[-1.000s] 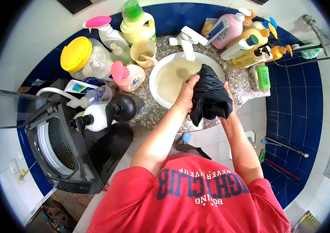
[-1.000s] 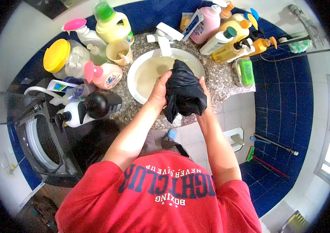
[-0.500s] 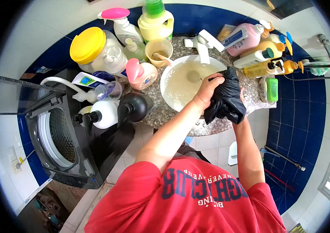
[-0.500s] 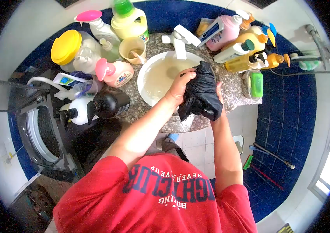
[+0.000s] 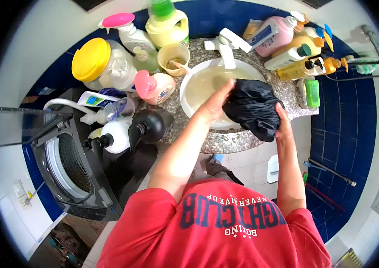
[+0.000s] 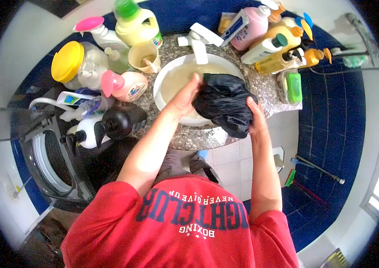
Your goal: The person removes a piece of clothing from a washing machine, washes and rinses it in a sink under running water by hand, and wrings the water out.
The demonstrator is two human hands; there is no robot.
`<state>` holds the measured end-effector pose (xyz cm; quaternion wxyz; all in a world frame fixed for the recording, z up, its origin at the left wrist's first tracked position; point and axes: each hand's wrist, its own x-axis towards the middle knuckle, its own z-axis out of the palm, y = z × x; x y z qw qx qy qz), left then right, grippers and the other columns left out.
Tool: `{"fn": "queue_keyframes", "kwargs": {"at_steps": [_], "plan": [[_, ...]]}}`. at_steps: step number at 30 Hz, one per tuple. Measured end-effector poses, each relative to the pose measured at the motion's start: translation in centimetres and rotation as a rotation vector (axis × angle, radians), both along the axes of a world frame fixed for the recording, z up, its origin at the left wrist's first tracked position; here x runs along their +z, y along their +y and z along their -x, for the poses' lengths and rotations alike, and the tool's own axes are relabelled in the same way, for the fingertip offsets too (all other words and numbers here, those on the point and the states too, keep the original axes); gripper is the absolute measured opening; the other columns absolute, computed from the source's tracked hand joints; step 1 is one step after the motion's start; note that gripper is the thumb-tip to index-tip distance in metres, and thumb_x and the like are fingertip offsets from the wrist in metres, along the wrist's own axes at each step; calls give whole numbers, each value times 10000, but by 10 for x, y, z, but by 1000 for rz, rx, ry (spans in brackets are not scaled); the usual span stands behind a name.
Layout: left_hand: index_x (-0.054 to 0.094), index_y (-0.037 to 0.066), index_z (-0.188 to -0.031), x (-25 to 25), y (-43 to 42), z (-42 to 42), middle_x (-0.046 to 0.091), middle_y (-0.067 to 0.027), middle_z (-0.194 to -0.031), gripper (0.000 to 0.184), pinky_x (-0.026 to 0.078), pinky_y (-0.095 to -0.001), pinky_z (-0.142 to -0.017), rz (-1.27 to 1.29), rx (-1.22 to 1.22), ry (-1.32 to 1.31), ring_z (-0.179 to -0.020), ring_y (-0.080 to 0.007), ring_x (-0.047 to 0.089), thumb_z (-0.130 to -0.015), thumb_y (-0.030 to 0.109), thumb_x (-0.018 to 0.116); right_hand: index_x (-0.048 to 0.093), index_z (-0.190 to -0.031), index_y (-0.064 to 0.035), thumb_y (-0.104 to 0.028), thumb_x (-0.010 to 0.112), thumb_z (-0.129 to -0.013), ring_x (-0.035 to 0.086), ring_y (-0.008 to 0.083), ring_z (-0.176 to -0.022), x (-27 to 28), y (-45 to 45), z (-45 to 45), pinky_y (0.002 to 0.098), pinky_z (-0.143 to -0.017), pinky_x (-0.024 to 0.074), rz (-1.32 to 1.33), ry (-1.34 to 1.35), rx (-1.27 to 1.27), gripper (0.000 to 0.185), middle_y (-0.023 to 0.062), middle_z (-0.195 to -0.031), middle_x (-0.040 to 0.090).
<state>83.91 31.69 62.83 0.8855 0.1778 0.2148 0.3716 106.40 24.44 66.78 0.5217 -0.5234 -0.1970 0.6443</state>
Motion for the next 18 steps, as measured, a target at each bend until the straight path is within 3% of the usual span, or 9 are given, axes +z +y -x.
{"fn": "queue_keyframes", "kwargs": {"at_steps": [2,7,9,11,13,14,15,17,18], "plan": [[549,11,-1237,-9,3,5,593,-130,-1235,586,426,-353,-1004,19,6,79,-1117,-216,575,-950,516,468,568,-1091,4,-270,742,-778,590,128,-851,18,12,4,289,-781,486,-89,-223,101,451,70,-939,615],[510,58,-1292,-2,2,-6,615,-93,-1207,592,453,-368,-978,321,14,156,-1150,-197,562,-935,530,498,612,-975,-1,-202,804,-705,574,117,-802,42,20,25,277,-738,473,-152,-479,190,388,34,-870,615],[498,62,-1308,-9,-4,-11,603,-91,-1231,622,451,-405,-983,220,-97,165,-1175,-215,548,-925,552,495,616,-955,-7,-216,818,-682,571,125,-796,51,22,33,281,-743,472,-267,-825,173,399,40,-860,616],[486,66,-1324,-16,-9,-12,591,-89,-1256,652,450,-441,-988,119,-205,175,-1199,-232,534,-915,575,492,621,-938,-6,-223,828,-665,580,139,-807,53,24,38,289,-759,474,-324,-910,137,405,52,-851,617],[505,92,-1323,10,-19,-4,579,-89,-1282,666,426,-506,-1006,448,-303,135,-1201,-253,536,-895,602,493,623,-941,-6,-220,829,-666,586,145,-823,46,24,42,293,-770,472,-519,-1090,55,405,61,-851,620],[554,136,-1278,29,-24,-5,604,-64,-1248,550,488,-456,-954,479,-230,64,-1137,-240,584,-914,541,480,620,-951,-1,-215,829,-671,589,149,-839,39,22,44,301,-776,471,-504,-1036,2,410,69,-864,625],[554,136,-1278,21,-26,-10,604,-64,-1248,550,488,-456,-954,477,-251,74,-1137,-240,584,-914,541,480,617,-952,2,-231,806,-708,581,146,-838,33,19,51,293,-773,466,-380,-765,-87,387,55,-867,615],[508,103,-1330,-3,-32,-19,563,-93,-1307,655,408,-511,-1029,427,-25,-83,-1204,-277,534,-894,592,493,616,-966,-11,-248,762,-766,571,134,-832,23,14,57,277,-774,457,-282,-411,-194,343,37,-881,605],[524,90,-1300,-3,-31,-23,576,-104,-1283,558,461,-483,-980,405,96,-53,-1149,-275,573,-920,498,512,610,-997,-28,-264,713,-814,557,118,-815,17,11,61,262,-770,449,-237,-209,-223,316,27,-892,595]]}}
